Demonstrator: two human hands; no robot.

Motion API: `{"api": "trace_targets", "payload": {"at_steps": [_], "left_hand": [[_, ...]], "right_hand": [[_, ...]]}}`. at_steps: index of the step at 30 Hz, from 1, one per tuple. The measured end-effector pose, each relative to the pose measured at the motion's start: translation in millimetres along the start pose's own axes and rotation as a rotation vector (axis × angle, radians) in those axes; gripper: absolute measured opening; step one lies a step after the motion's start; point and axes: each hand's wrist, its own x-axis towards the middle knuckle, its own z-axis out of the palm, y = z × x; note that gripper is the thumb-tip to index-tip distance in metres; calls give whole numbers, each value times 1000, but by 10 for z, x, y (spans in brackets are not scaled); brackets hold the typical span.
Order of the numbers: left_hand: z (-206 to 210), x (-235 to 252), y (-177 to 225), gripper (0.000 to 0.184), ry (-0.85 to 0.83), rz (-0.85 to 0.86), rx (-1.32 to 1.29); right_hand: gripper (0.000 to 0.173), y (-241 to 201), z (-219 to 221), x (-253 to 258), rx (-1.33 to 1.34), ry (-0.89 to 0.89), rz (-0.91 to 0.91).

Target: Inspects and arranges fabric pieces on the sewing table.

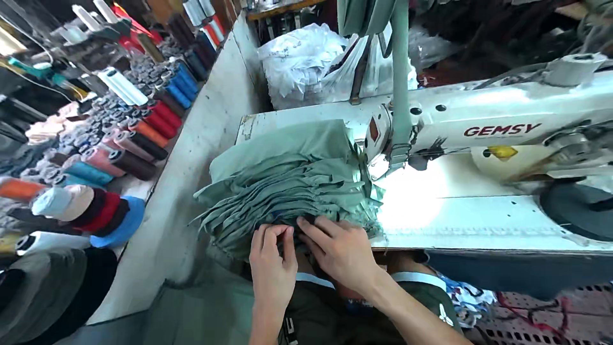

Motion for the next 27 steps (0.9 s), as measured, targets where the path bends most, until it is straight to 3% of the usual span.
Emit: {"api": "trace_targets", "payload": {"at_steps": [4,10,14,18,23,27], "left_hand": [[-45,57,42,20,14,54,61],[63,290,83,18,-7,119,148],[191,430,145,9,-68,72,257],[228,460,161,15,-118,88,377],[-35,278,106,24,-156,40,139],[8,128,100,22,-95,28,114]], "right_hand": [[27,36,54,-35,42,3,-26],[34,74,-19,-222,78,35,120],[34,82,-54,-332,92,36,156],[34,81,-97,-337,113,45,163],[33,48,-89,-202,60,73,136],[29,-31,23,-39,30,76,85]]}}
